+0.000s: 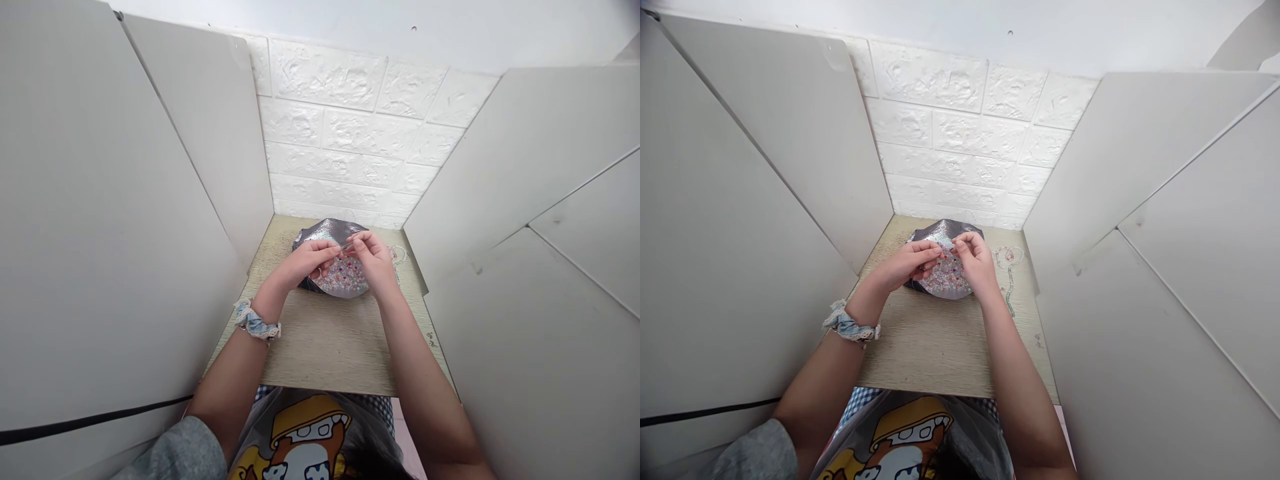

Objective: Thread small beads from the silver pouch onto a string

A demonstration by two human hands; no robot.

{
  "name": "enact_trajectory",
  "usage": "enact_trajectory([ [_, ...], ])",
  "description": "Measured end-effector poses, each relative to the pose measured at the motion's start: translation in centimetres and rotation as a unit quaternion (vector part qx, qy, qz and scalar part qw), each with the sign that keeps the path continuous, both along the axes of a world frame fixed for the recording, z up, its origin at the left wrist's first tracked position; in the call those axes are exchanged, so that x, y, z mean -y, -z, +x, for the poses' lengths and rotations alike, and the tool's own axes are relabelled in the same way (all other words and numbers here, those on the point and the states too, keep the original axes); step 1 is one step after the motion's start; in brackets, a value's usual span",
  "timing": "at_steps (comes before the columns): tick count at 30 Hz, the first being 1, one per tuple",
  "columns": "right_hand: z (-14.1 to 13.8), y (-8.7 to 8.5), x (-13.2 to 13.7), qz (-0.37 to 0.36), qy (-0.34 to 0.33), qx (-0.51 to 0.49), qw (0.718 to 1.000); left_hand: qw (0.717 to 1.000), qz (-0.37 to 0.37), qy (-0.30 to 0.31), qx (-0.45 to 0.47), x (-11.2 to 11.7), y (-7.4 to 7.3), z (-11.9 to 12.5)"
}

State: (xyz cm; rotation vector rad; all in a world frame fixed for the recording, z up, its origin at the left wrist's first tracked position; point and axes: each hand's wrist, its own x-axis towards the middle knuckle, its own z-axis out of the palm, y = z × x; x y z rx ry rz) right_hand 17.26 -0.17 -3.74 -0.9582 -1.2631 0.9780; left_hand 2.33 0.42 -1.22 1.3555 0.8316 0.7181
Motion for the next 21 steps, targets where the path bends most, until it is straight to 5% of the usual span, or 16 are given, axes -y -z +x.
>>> enact_trajectory([
  [8,1.8,-0.3,-0.6,0.003,0.183,-0.166,0.969,0.999,-0.006,0.016,0.036,0.2,-0.2,-0.3],
  [16,0.6,-0.5,0.2,0.018,0.017,-0.036,0.999,0.997,-0.026,0.006,0.072,0.1,-0.3,-0.1],
  [21,-0.2,-0.8,0.7,0.032,-0.031,0.058,0.997,0.998,-0.049,0.012,0.043,0.1,-0.2,0.0],
])
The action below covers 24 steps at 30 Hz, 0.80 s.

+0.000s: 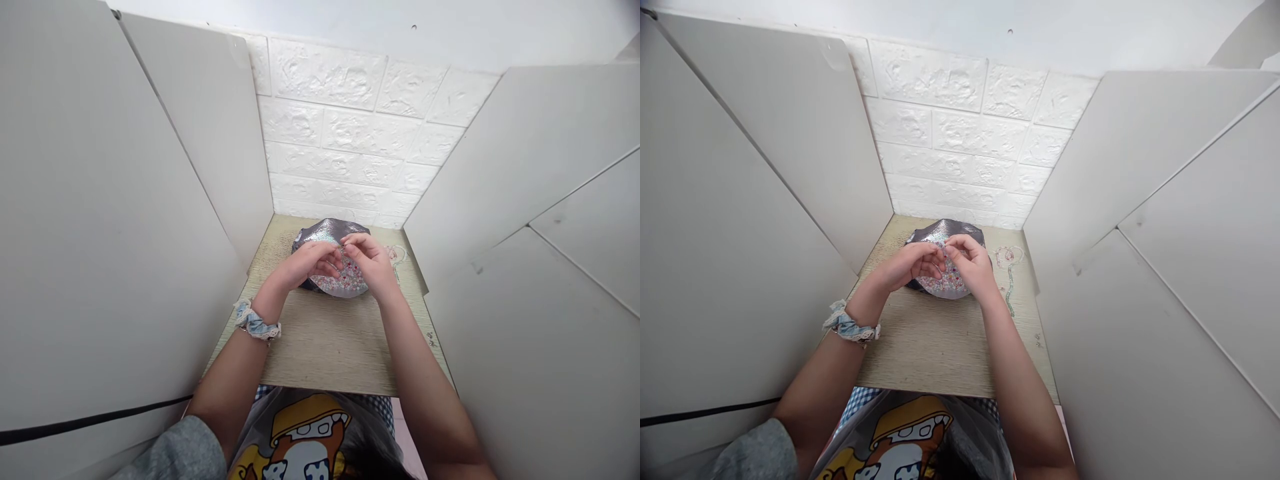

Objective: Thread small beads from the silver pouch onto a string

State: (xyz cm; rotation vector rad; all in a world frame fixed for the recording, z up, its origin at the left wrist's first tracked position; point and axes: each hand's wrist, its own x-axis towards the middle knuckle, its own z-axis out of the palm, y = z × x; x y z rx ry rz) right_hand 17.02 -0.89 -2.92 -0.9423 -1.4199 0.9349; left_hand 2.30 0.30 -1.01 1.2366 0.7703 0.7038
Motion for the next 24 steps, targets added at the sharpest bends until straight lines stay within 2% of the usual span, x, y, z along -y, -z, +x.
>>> enact_trajectory([
  [4,-0.2,0.1,-0.1,0.026,-0.021,0.055,0.998,1.000,0.008,-0.001,-0.003,-0.1,0.2,0.1],
  [8,-0.1,0.4,-0.3,0.044,0.007,0.108,0.993,0.999,0.030,0.006,-0.018,-0.2,0.5,0.2],
  [11,0.1,0.5,-0.4,0.040,0.023,0.152,0.987,0.998,0.038,-0.017,-0.055,-0.2,0.5,0.2],
  [13,0.3,0.5,-0.3,0.041,0.048,0.217,0.974,0.994,0.050,-0.047,-0.081,-0.1,0.3,0.2],
  [16,0.7,0.7,-0.2,0.041,0.084,0.382,0.919,0.991,0.064,-0.078,-0.088,-0.1,-0.1,0.3],
  [20,0.9,1.4,-0.2,-0.022,0.070,0.555,0.829,0.990,0.065,-0.100,-0.077,-0.2,-0.2,0.3],
  [22,0.9,1.9,-0.3,-0.048,0.060,0.589,0.804,0.989,0.078,-0.108,-0.069,-0.3,0.0,0.2],
  [24,0.8,2.3,-0.3,-0.066,0.059,0.602,0.794,0.984,0.107,-0.124,-0.063,-0.5,0.2,0.2],
])
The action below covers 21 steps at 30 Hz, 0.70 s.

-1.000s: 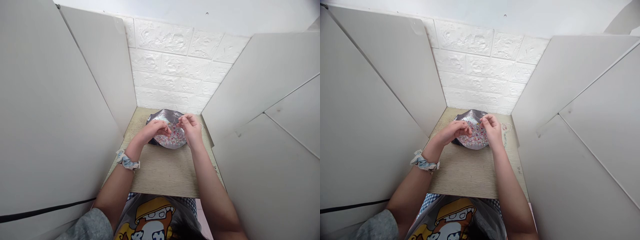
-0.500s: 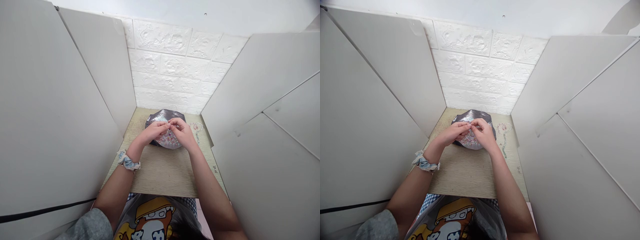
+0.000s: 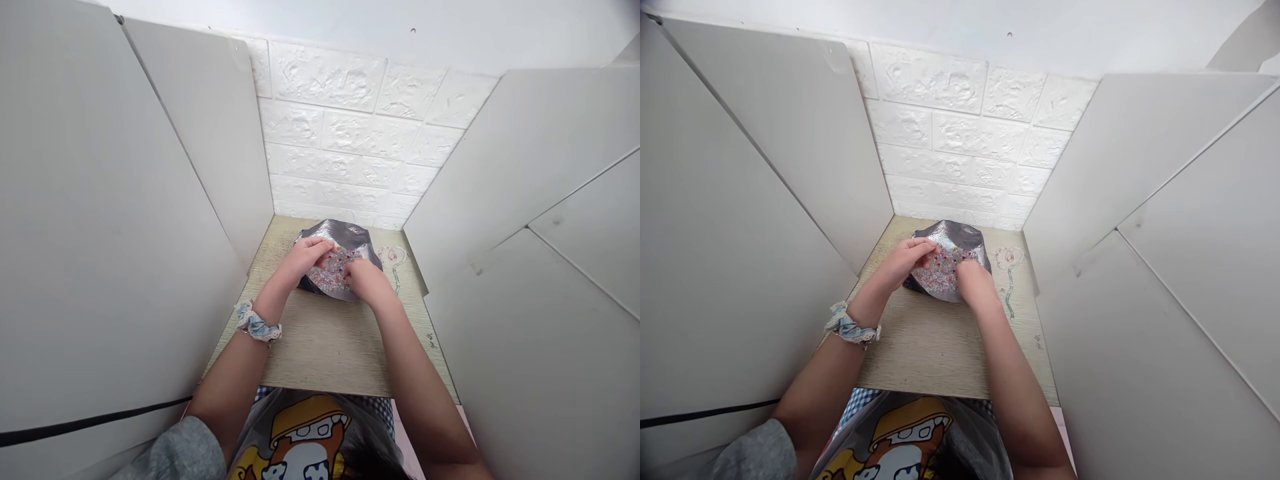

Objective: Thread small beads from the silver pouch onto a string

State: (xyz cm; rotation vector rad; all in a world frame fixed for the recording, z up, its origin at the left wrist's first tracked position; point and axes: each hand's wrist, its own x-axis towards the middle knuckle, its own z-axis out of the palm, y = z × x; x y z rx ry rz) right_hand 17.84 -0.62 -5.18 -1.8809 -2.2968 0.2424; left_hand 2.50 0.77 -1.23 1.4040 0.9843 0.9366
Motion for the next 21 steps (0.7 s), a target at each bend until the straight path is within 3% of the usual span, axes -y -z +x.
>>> enact_trajectory([
  [6,-0.4,0.1,0.1,-0.033,0.031,0.046,0.998,0.996,0.066,-0.043,0.034,-0.1,0.1,0.0],
  [21,-0.8,-0.9,0.6,-0.090,0.021,0.088,0.992,0.999,-0.047,-0.018,0.019,0.1,-0.1,0.3],
])
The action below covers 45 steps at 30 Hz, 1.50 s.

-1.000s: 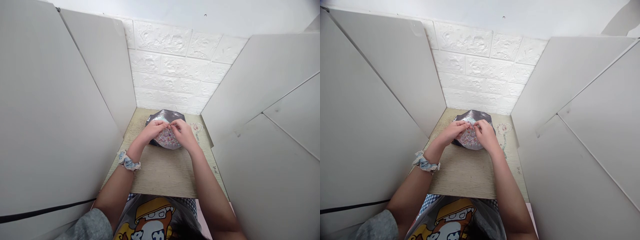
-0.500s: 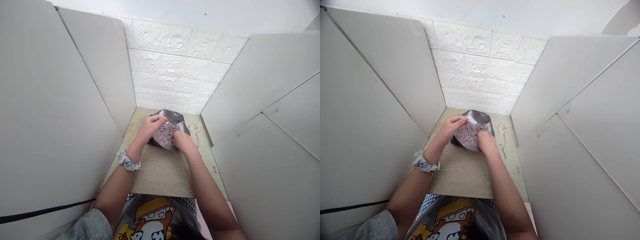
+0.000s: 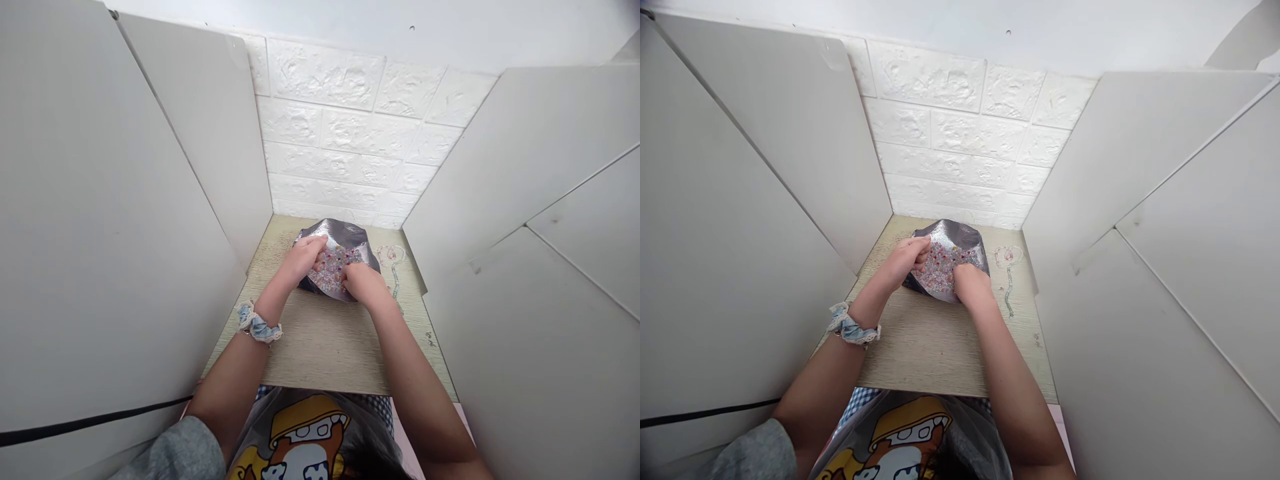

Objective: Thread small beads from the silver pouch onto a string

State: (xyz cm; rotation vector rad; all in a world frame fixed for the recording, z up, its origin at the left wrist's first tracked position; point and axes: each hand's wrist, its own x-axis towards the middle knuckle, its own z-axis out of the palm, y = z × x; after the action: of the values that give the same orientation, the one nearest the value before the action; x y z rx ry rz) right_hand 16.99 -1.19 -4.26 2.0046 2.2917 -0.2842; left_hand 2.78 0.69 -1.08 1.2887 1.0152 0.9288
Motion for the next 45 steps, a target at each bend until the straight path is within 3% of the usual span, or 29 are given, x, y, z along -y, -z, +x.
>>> enact_trajectory([
  [5,-0.1,0.3,0.0,-0.008,0.001,0.003,1.000,0.999,0.005,0.044,0.026,-0.4,0.7,0.0],
  [9,-0.1,0.7,0.0,0.003,0.002,-0.022,1.000,0.998,0.032,0.036,0.036,-0.6,1.2,0.0],
  [15,0.6,0.3,-0.4,0.040,0.021,-0.174,0.984,0.998,0.038,0.027,-0.030,-0.5,1.2,0.0],
  [19,1.0,-0.6,-0.6,0.087,0.008,-0.376,0.922,0.994,0.073,0.048,-0.067,-0.1,0.5,0.1],
  [23,1.0,-1.3,-0.6,0.043,-0.007,-0.585,0.810,0.987,0.099,0.060,-0.111,0.3,-0.2,0.1],
  [25,0.9,-1.5,-0.6,0.018,-0.001,-0.652,0.758,0.985,0.104,0.063,-0.119,0.5,-0.4,0.1],
  [28,0.7,-1.5,-0.6,-0.009,0.011,-0.699,0.715,0.985,0.107,0.063,-0.121,0.7,-0.5,0.1],
  [35,0.6,-1.2,-0.6,-0.044,0.012,-0.734,0.678,0.982,0.119,0.068,-0.129,0.8,-0.5,0.1],
  [45,0.5,-1.0,-0.7,-0.053,0.011,-0.742,0.669,0.974,0.146,0.078,-0.156,0.7,-0.3,0.0],
])
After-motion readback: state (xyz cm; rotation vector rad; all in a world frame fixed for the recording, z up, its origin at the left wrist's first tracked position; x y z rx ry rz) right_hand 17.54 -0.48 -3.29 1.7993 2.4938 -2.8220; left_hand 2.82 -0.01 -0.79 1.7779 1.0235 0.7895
